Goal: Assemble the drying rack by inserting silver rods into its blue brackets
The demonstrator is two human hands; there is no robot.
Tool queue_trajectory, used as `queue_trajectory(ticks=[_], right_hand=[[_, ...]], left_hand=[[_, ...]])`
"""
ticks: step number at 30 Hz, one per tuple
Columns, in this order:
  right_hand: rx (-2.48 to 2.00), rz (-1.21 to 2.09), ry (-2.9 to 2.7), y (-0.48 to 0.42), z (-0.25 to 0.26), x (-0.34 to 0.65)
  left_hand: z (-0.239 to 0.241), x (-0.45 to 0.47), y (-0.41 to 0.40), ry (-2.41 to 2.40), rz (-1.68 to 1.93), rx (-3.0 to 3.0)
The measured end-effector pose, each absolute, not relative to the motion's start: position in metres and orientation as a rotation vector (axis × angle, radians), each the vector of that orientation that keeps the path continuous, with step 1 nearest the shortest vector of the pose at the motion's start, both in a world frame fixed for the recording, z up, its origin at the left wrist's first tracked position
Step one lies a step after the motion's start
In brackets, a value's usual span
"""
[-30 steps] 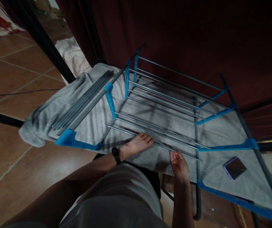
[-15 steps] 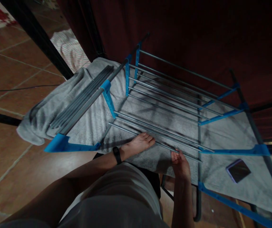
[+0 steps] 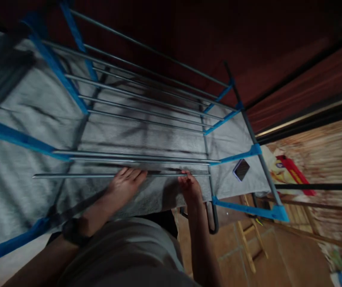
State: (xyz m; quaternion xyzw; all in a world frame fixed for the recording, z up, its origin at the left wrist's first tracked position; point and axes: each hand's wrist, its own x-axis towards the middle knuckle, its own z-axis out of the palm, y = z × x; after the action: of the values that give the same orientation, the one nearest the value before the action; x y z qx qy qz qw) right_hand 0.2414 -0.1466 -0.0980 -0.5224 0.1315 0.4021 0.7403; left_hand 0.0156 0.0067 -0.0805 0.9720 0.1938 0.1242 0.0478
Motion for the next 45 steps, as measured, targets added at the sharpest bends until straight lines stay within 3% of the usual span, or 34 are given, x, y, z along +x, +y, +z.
queue_trajectory(ticks=[25, 45], right_hand=[[-0.933, 0.557, 0.158, -0.161, -0.041, 0.305], [-0.841, 0.546, 0.136, -0.187, -0.050, 0.310]], left_hand=[[-0.084, -0.010, 0.010, 0.649, 0.628, 2.787], [-0.055, 0.005, -0.009, 0.541, 0.503, 2.868]])
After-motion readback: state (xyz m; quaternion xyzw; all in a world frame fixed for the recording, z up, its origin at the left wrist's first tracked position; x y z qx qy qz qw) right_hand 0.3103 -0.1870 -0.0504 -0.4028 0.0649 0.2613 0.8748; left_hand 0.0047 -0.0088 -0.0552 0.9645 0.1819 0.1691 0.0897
